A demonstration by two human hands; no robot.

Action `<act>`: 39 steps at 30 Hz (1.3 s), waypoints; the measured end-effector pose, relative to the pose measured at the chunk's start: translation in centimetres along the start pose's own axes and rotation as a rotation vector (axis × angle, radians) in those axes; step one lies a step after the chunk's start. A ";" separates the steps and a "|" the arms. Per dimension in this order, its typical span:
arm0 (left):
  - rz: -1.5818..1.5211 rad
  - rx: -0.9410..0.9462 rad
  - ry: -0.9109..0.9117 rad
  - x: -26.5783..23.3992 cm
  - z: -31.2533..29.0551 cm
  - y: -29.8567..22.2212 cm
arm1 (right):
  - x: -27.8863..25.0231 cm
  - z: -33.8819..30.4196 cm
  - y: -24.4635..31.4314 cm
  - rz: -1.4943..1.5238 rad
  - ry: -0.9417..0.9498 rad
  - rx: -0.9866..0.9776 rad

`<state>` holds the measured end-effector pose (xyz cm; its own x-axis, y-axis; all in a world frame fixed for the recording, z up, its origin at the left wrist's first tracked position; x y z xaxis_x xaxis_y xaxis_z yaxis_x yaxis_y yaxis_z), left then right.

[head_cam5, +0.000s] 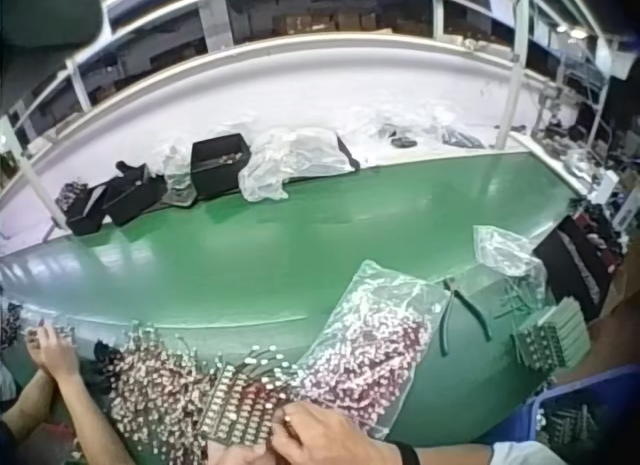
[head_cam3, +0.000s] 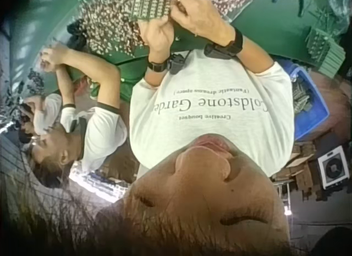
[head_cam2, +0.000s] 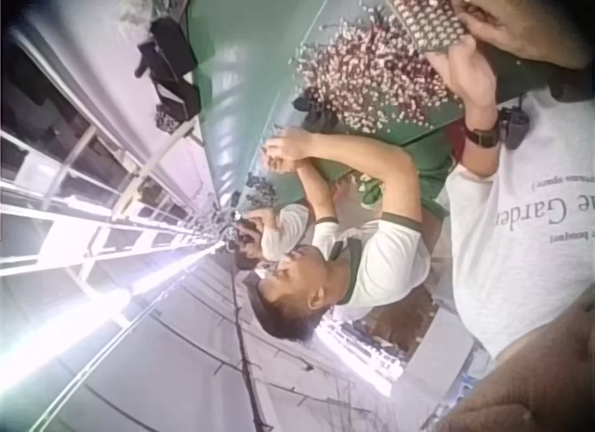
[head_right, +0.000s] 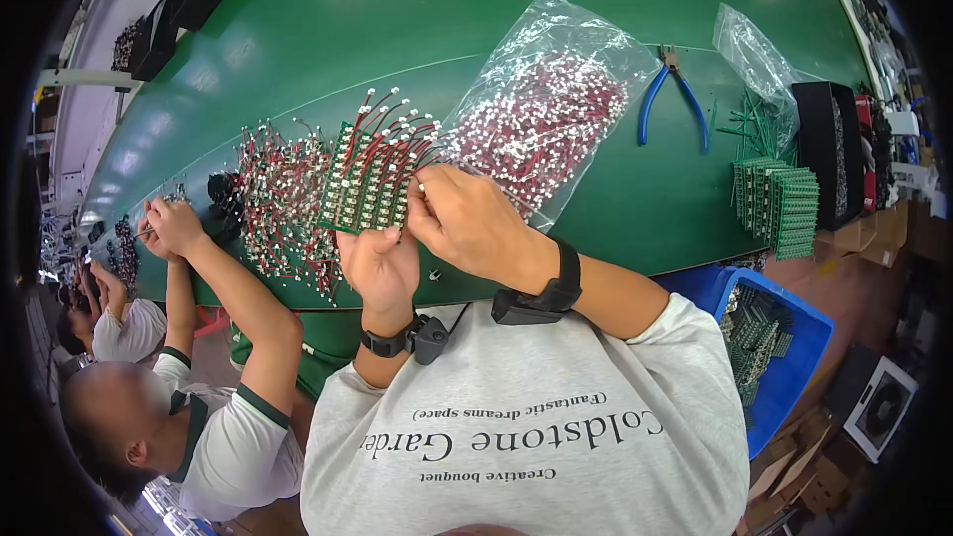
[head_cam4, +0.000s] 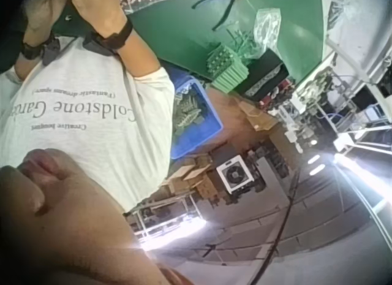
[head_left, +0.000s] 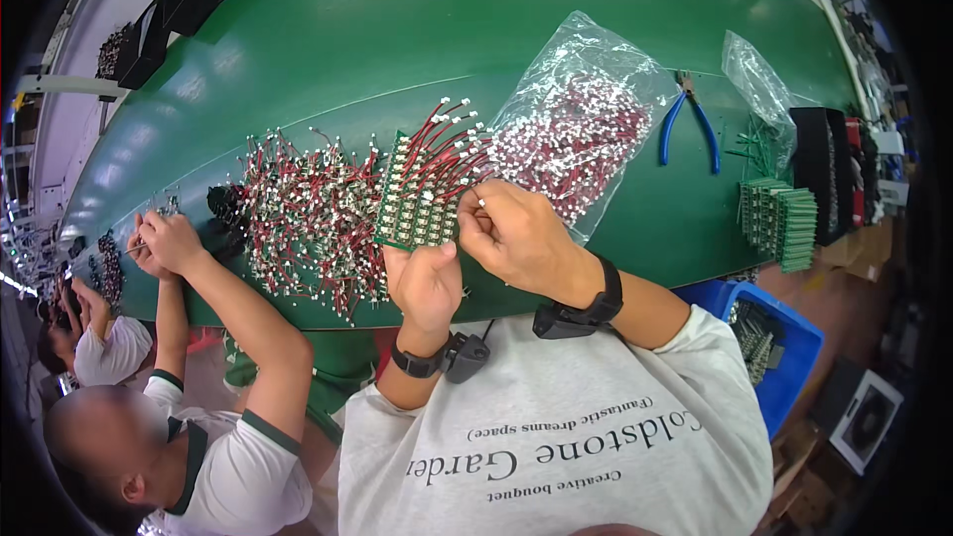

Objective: Assembling LEDs into a printed circuit board on a factory production line.

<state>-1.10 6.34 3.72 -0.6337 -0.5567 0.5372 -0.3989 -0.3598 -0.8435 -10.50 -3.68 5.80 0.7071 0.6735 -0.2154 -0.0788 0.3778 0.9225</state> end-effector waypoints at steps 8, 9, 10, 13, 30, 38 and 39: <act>-0.028 0.004 0.014 -0.2 0.1 0.1 | -0.3 0.2 0.1 -0.037 0.005 -0.076; -0.044 -0.004 0.000 0.1 0.1 -0.1 | -0.4 0.2 0.1 -0.053 -0.005 -0.102; -0.059 -0.014 -0.014 0.2 0.1 -0.1 | -0.4 0.2 0.1 -0.070 -0.016 -0.128; -0.044 0.001 -0.011 0.1 0.1 0.1 | -0.6 0.1 0.4 -0.071 0.002 -0.100; 0.114 -0.036 -0.031 2.3 0.1 -0.8 | -1.0 0.2 0.2 0.019 0.061 0.094; 0.087 -0.083 0.081 1.8 0.3 -0.7 | -1.1 0.2 0.6 0.042 0.063 0.065; 0.108 -0.073 0.059 2.1 0.2 -0.8 | -1.0 0.2 0.4 0.027 0.060 0.080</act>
<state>-1.96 5.30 5.47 -0.7125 -0.5438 0.4435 -0.3718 -0.2435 -0.8958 -11.15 -4.34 6.44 0.6621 0.7204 -0.2065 -0.0392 0.3084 0.9505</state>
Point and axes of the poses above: each hand's wrist, its own z-axis towards the middle knuckle, its own x-axis out of the palm, y = z × x, the point moved 2 cm from there along z, towards the middle knuckle, and after that the axes turned 10 degrees about z, right-handed, at the moved point
